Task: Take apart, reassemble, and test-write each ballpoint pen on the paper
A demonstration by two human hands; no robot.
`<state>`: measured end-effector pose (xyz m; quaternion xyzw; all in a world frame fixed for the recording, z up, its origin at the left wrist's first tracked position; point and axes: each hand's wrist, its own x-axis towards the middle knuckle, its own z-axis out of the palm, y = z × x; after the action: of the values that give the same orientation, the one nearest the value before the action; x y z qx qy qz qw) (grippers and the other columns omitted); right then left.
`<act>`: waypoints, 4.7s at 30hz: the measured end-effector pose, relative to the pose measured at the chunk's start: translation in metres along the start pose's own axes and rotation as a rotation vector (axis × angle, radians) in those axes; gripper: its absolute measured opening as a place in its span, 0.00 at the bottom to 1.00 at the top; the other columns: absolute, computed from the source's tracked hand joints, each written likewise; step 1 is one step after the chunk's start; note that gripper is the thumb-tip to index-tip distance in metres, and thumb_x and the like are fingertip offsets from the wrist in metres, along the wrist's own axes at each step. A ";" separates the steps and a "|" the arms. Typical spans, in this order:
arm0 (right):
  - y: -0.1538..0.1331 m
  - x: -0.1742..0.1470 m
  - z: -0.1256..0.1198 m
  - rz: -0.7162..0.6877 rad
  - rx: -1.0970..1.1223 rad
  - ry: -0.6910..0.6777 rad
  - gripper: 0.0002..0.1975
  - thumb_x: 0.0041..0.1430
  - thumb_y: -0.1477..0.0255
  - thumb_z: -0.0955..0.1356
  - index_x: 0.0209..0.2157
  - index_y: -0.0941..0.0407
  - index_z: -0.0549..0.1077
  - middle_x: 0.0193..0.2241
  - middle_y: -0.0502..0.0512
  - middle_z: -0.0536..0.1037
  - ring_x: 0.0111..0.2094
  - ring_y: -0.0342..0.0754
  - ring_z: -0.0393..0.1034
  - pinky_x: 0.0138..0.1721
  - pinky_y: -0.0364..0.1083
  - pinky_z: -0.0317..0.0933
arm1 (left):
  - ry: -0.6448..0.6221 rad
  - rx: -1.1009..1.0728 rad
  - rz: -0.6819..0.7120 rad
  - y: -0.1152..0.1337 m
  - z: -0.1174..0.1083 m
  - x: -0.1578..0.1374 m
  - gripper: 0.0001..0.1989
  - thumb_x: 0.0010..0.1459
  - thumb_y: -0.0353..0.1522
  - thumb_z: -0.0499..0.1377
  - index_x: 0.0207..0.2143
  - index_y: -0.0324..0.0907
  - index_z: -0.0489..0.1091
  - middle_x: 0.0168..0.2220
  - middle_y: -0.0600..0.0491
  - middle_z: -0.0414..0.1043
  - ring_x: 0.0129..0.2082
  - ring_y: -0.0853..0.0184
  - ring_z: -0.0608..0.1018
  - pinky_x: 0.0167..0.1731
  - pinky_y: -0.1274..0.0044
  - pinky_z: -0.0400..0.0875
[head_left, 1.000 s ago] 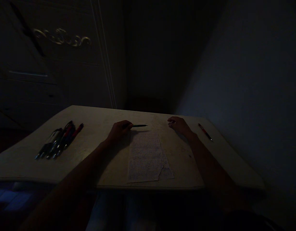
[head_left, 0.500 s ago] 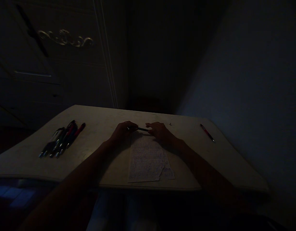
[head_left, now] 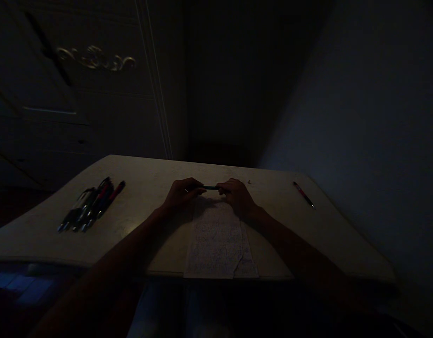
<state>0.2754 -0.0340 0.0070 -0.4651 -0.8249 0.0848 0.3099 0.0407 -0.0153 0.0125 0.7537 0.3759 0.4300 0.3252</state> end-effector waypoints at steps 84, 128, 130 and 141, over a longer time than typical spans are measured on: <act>0.008 -0.002 -0.007 0.093 0.014 0.020 0.14 0.59 0.81 0.69 0.43 0.54 0.83 0.31 0.54 0.84 0.36 0.52 0.75 0.46 0.50 0.63 | 0.007 0.198 -0.095 -0.004 -0.008 -0.003 0.24 0.65 0.49 0.52 0.27 0.40 0.73 0.20 0.53 0.71 0.17 0.70 0.70 0.18 0.78 0.62; 0.017 -0.002 -0.005 0.040 0.036 0.049 0.16 0.57 0.83 0.69 0.42 0.54 0.83 0.31 0.53 0.85 0.35 0.51 0.76 0.44 0.50 0.64 | -0.004 0.174 -0.135 -0.002 -0.006 -0.008 0.26 0.63 0.51 0.53 0.21 0.41 0.67 0.15 0.57 0.63 0.18 0.70 0.66 0.19 0.78 0.58; 0.018 -0.002 -0.005 0.039 0.030 0.051 0.16 0.57 0.83 0.69 0.42 0.54 0.84 0.32 0.54 0.85 0.36 0.51 0.76 0.45 0.50 0.64 | 0.004 0.159 -0.192 0.000 -0.005 -0.010 0.29 0.64 0.52 0.51 0.19 0.41 0.65 0.14 0.57 0.61 0.16 0.71 0.65 0.19 0.78 0.58; 0.029 -0.002 -0.012 0.071 -0.023 0.065 0.13 0.57 0.80 0.71 0.39 0.51 0.84 0.37 0.55 0.86 0.39 0.52 0.77 0.46 0.52 0.65 | 0.023 0.189 -0.075 -0.012 -0.012 -0.001 0.14 0.58 0.43 0.61 0.34 0.42 0.76 0.28 0.51 0.77 0.23 0.68 0.72 0.21 0.77 0.65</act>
<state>0.3037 -0.0211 0.0029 -0.5002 -0.7983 0.0713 0.3278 0.0264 -0.0078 0.0073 0.7613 0.4464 0.3889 0.2644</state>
